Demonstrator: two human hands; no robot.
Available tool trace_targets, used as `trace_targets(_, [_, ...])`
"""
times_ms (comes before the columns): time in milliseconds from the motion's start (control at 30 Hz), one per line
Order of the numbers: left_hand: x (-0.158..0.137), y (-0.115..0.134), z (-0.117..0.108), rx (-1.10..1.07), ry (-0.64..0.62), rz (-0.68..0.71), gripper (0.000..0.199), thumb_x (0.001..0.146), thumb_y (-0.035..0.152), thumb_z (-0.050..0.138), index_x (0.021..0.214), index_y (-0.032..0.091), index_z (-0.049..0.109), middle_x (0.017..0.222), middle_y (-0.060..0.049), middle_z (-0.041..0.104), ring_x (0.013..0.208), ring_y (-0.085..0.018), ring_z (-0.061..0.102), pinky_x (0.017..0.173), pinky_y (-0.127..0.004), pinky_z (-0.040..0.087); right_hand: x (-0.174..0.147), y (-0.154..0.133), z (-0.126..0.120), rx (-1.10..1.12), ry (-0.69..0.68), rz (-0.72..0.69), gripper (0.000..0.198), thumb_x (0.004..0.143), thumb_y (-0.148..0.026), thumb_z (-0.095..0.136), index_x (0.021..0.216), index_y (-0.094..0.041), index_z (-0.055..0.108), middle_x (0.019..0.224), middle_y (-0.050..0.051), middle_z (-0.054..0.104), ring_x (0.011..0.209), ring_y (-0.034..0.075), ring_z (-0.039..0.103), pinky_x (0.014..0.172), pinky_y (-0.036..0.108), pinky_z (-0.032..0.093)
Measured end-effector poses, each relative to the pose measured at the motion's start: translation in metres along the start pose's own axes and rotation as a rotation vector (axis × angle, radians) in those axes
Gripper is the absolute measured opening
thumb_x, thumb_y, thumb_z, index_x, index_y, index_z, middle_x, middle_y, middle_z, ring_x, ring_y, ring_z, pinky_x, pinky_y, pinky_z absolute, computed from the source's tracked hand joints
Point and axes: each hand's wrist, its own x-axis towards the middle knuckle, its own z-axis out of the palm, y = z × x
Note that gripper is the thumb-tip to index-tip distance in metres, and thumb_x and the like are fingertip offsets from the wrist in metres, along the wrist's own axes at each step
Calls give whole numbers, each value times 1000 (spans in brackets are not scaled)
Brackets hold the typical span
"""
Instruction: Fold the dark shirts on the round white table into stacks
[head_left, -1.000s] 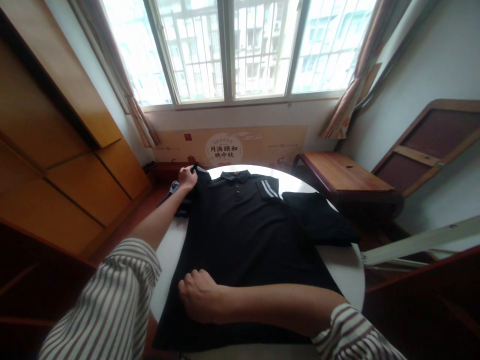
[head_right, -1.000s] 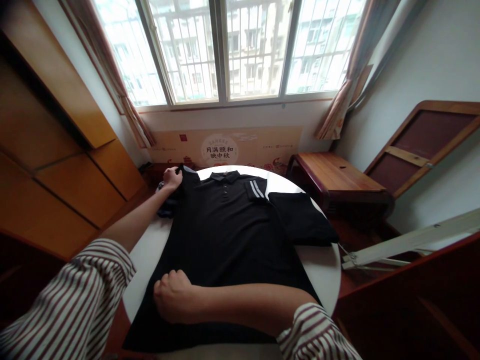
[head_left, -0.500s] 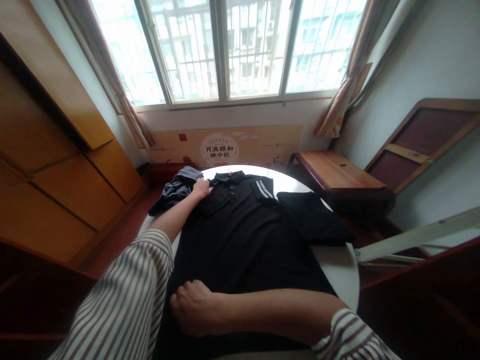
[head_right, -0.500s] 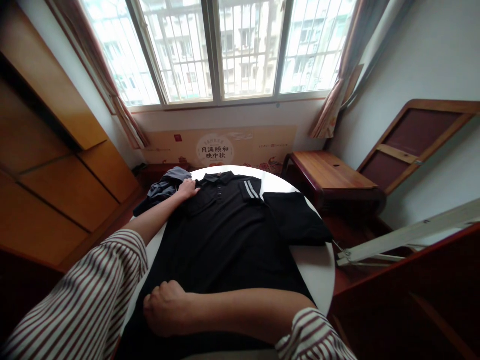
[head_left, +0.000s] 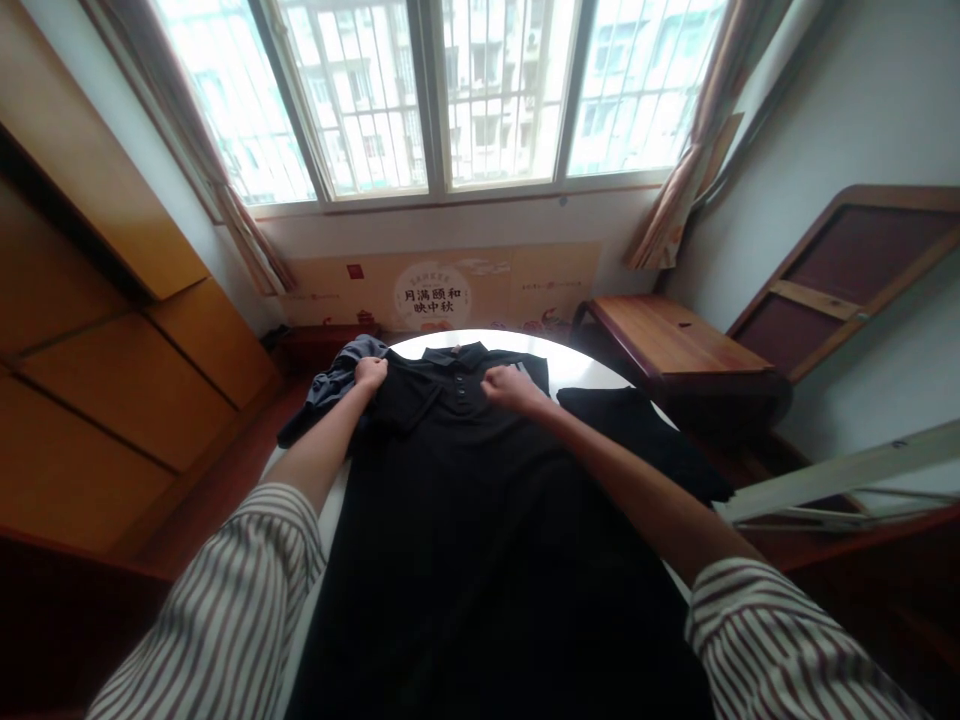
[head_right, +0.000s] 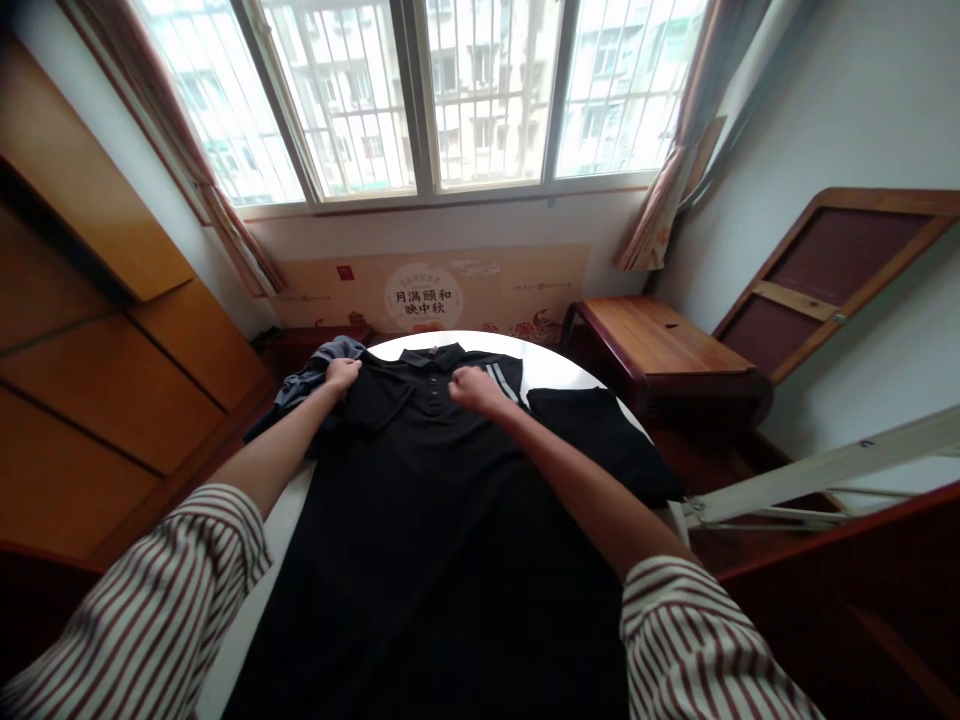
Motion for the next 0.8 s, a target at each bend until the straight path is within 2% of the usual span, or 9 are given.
trace_targets(67, [7, -7, 3, -75, -20, -39, 27, 94, 36, 61, 109, 14, 67, 108, -8, 69, 98, -22, 67, 85, -37, 54, 37, 50, -17, 16, 90, 172, 17, 87, -19, 56, 90, -10, 71, 106, 19, 71, 107, 28, 65, 91, 30, 48])
trace_targets(133, [10, -12, 8, -146, -28, -60, 30, 95, 38, 62, 111, 13, 64, 107, -6, 67, 93, -20, 67, 82, -38, 57, 59, 91, -24, 52, 155, 329, 19, 84, -21, 64, 94, -6, 70, 106, 24, 69, 108, 32, 64, 90, 35, 50])
trace_targets(200, [12, -15, 12, -214, -28, -63, 31, 91, 38, 65, 105, 10, 68, 98, -6, 71, 87, -20, 69, 77, -33, 57, 73, 120, -22, 118, 177, 450, 29, 79, -27, 74, 97, -5, 67, 98, 23, 69, 96, 30, 67, 79, 37, 54])
trace_targets(267, [12, -17, 17, -268, -10, -56, 33, 85, 37, 71, 99, 8, 73, 91, -7, 74, 84, -21, 70, 74, -28, 56, 84, 139, -12, 199, 173, 528, 38, 74, -31, 81, 98, -6, 65, 87, 16, 70, 79, 24, 67, 65, 33, 56])
trace_targets(367, [14, -18, 22, -302, 54, -56, 32, 80, 32, 72, 104, 10, 75, 95, -11, 76, 90, -23, 72, 77, -25, 54, 97, 154, 5, 300, 160, 576, 34, 77, -32, 81, 94, -8, 64, 77, 7, 67, 63, 15, 62, 55, 27, 53])
trace_targets(533, [18, -18, 29, -291, 132, -87, 32, 83, 29, 62, 108, 12, 75, 105, -12, 75, 98, -24, 71, 83, -25, 53, 104, 172, 19, 362, 205, 580, 19, 95, -30, 62, 102, -12, 64, 87, 1, 65, 66, 10, 62, 57, 23, 54])
trace_targets(700, [20, -14, 30, -234, 147, -125, 29, 83, 26, 61, 104, 12, 75, 112, -15, 73, 106, -28, 68, 88, -29, 52, 98, 183, 17, 332, 250, 610, 18, 91, -22, 64, 102, -7, 65, 77, 4, 65, 59, 11, 61, 54, 23, 53])
trace_targets(800, [17, -9, 27, -179, 151, -133, 26, 83, 24, 60, 101, 12, 74, 111, -18, 72, 109, -32, 66, 93, -36, 50, 99, 184, 14, 277, 256, 611, 19, 86, -18, 66, 102, -8, 67, 83, 7, 68, 65, 15, 65, 59, 27, 56])
